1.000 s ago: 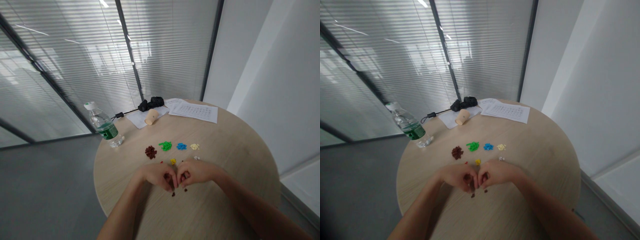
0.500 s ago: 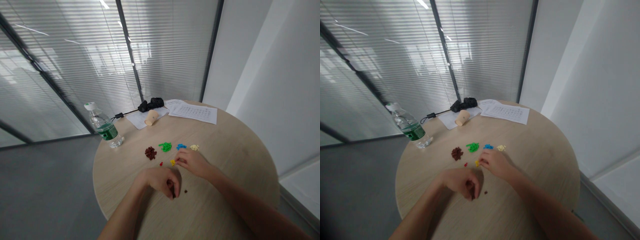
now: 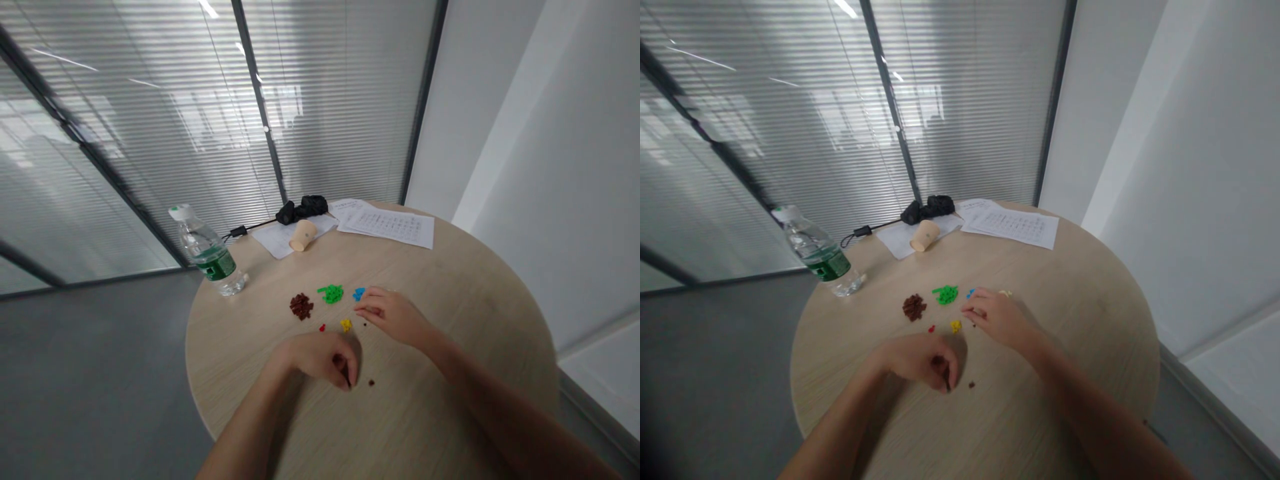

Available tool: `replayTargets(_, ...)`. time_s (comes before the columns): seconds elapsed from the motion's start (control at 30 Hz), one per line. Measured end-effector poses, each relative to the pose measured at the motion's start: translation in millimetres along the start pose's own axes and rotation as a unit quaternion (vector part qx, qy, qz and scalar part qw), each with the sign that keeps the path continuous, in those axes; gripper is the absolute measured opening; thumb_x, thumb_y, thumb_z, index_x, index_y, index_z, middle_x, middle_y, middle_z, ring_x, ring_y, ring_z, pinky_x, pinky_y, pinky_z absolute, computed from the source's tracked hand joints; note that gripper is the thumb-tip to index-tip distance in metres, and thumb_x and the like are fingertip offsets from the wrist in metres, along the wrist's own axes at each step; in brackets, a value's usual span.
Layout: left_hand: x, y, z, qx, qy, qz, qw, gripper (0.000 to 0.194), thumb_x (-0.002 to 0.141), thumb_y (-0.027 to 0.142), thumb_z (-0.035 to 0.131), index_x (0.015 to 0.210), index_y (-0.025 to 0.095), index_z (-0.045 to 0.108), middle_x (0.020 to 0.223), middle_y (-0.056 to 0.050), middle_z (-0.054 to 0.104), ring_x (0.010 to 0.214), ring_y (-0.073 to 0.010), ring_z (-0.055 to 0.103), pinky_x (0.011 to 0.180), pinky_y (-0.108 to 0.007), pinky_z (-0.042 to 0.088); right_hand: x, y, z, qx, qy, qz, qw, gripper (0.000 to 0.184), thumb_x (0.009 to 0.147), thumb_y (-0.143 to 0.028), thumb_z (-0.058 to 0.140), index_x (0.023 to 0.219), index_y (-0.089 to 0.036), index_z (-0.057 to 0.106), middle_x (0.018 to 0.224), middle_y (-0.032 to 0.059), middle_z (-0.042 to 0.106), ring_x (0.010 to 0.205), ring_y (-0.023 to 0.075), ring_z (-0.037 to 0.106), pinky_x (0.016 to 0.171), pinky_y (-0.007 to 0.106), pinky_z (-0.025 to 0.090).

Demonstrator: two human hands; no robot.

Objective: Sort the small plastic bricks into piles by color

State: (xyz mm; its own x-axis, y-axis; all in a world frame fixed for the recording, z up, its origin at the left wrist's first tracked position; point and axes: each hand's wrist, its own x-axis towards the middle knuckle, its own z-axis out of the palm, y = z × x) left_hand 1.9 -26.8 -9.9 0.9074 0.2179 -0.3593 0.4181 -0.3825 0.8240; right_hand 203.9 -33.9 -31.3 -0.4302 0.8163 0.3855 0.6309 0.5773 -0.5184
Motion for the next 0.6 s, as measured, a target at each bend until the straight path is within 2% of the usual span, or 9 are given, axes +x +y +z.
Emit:
replayTargets(0.07, 0, 1, -0.8, 0.005, 0.013, -0.012, 1.000, 0.007, 0.069, 0.010, 0.065, 0.074, 0.015, 0.067, 0.059, 0.004, 0.052, 0.055, -0.0067, 0.045, 0.053, -0.017, 0.034, -1, 0, -8, 0.017, -0.025, 0.022, 0.999, 0.013, 0.084, -0.023, 0.058, 0.085, -0.018, 0.070, 0.078, 0.0028, 0.064, 0.066, 0.0115, 0.054, 0.064, 0.024, 0.042)
replayTargets(0.13, -1, 1, -2.0, 0.012, 0.034, -0.022, 0.999, 0.009, 0.070, 0.009, 0.064, 0.076, 0.016, 0.067, 0.061, 0.004, 0.054, 0.057, -0.0068, 0.047, 0.054, -0.017, 0.035, -3, -2, -12, 0.057, -0.100, 0.040, 0.993, 0.009, 0.079, -0.020, 0.063, 0.082, -0.017, 0.071, 0.070, 0.0006, 0.062, 0.060, 0.0099, 0.051, 0.059, 0.022, 0.040)
replayTargets(0.2, -2, 1, -3.9, 0.020, 0.052, -0.032, 0.998, 0.010, 0.071, 0.010, 0.063, 0.078, 0.016, 0.067, 0.062, 0.004, 0.056, 0.057, -0.0069, 0.048, 0.054, -0.017, 0.035, -6, -4, -12, 0.109, -0.211, 0.050, 0.970, 0.010, 0.072, -0.018, 0.067, 0.081, -0.017, 0.071, 0.065, -0.0016, 0.061, 0.057, 0.0086, 0.051, 0.054, 0.019, 0.038)
replayTargets(0.27, -3, 1, -5.7, 0.029, 0.064, -0.041, 0.997, 0.011, 0.071, 0.011, 0.062, 0.080, 0.016, 0.068, 0.062, 0.004, 0.056, 0.057, -0.0071, 0.048, 0.054, -0.017, 0.035, -10, -7, -10, 0.155, -0.312, 0.057, 0.936, 0.015, 0.067, -0.019, 0.070, 0.082, -0.017, 0.072, 0.062, -0.0033, 0.059, 0.054, 0.0079, 0.051, 0.050, 0.017, 0.037)
replayTargets(0.33, -4, 0, -6.5, 0.036, 0.072, -0.047, 0.996, 0.012, 0.070, 0.012, 0.062, 0.080, 0.016, 0.068, 0.063, 0.004, 0.057, 0.056, -0.0072, 0.048, 0.053, -0.017, 0.034, -13, -10, -7, 0.180, -0.368, 0.056, 0.911, 0.021, 0.065, -0.022, 0.073, 0.085, -0.017, 0.072, 0.061, -0.0042, 0.058, 0.053, 0.0073, 0.050, 0.048, 0.016, 0.037)
replayTargets(0.4, -3, -1, -6.3, 0.044, 0.078, -0.046, 0.995, 0.011, 0.070, 0.013, 0.062, 0.079, 0.015, 0.068, 0.064, 0.003, 0.058, 0.057, -0.0073, 0.047, 0.053, -0.018, 0.034, -13, -14, -5, 0.179, -0.390, 0.050, 0.902, 0.023, 0.064, -0.023, 0.074, 0.086, -0.017, 0.071, 0.061, -0.0046, 0.058, 0.051, 0.0066, 0.050, 0.048, 0.016, 0.036)
replayTargets(0.5, -4, -2, -6.4, 0.051, 0.103, -0.047, 0.992, 0.009, 0.070, 0.018, 0.063, 0.077, 0.015, 0.066, 0.063, 0.004, 0.056, 0.057, -0.0075, 0.045, 0.054, -0.018, 0.033, -11, -20, -3, 0.149, -0.389, 0.033, 0.909, 0.021, 0.063, -0.020, 0.075, 0.084, -0.018, 0.072, 0.060, -0.0051, 0.058, 0.051, 0.0058, 0.050, 0.048, 0.016, 0.034)
replayTargets(0.6, -12, -3, -12.3, 0.021, 0.165, -0.046, 0.985, 0.011, 0.072, 0.022, 0.060, 0.080, 0.015, 0.064, 0.064, 0.004, 0.053, 0.057, -0.0080, 0.044, 0.053, -0.019, 0.033, -9, -21, -1, 0.136, -0.383, 0.023, 0.913, 0.015, 0.065, -0.022, 0.075, 0.080, -0.018, 0.073, 0.059, -0.0050, 0.057, 0.051, 0.0057, 0.049, 0.048, 0.016, 0.033)
